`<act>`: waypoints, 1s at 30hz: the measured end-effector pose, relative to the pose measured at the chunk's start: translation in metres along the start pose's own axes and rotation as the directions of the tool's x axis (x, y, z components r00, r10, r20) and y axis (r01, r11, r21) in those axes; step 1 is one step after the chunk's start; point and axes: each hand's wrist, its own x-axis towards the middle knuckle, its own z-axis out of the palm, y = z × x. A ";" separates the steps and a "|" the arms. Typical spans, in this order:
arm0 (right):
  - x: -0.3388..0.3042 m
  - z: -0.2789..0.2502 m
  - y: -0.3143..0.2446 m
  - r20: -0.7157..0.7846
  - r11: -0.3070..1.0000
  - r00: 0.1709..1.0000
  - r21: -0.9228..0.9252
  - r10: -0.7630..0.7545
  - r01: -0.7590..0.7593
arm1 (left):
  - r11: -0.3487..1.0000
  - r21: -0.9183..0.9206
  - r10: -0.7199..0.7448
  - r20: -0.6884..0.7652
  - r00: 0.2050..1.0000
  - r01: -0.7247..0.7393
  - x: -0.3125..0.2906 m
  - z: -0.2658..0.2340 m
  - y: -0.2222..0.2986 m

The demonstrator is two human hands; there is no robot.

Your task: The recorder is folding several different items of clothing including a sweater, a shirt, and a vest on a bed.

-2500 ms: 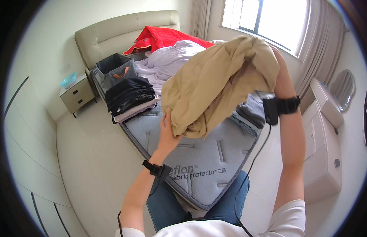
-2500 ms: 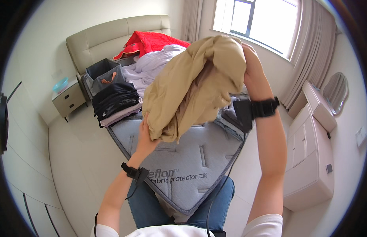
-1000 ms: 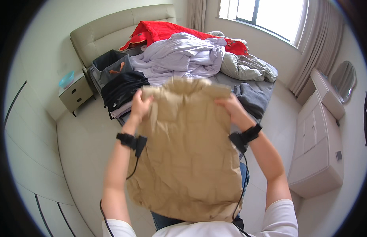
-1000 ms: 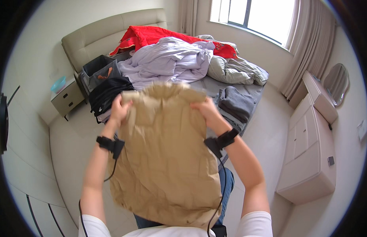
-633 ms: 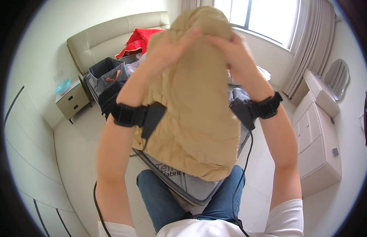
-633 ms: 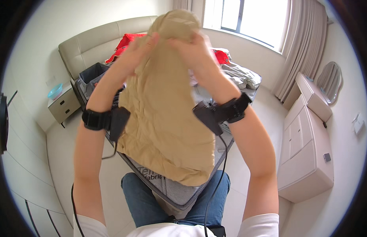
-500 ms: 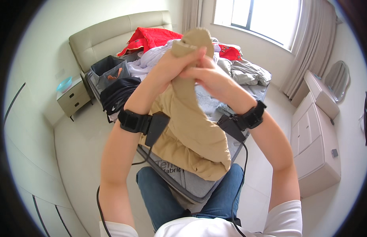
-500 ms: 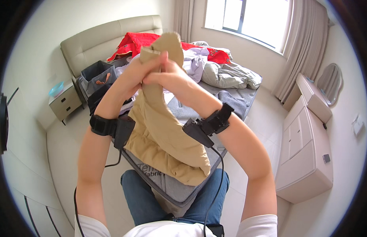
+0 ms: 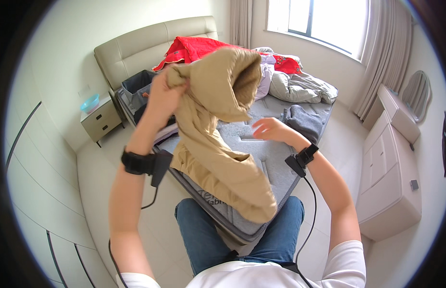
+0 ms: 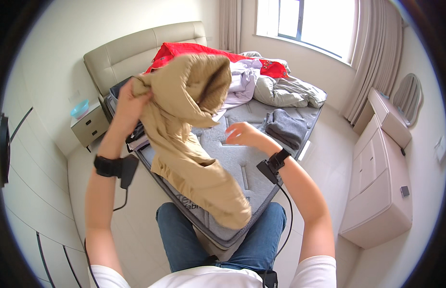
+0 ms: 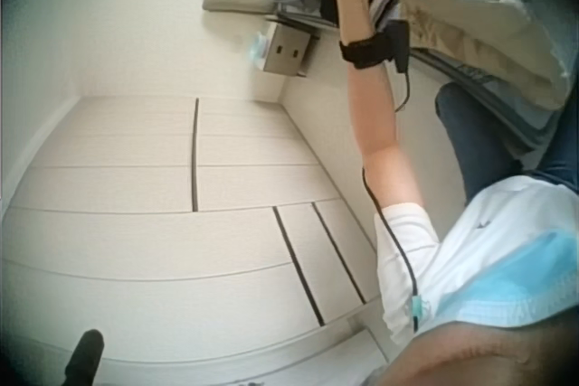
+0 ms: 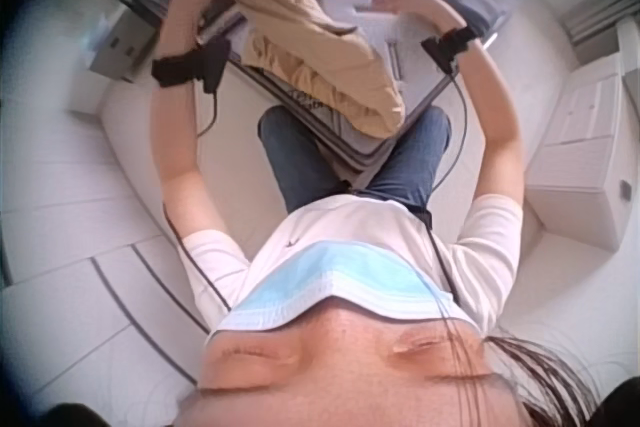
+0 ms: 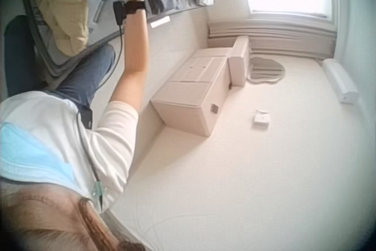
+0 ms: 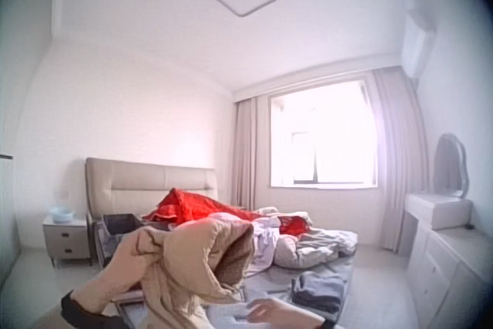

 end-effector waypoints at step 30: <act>-0.133 -0.037 -0.252 -0.722 0.772 0.457 -0.166 -0.519 0.614 | 0.637 0.722 0.512 -0.135 0.848 -0.270 0.103 -0.141 0.115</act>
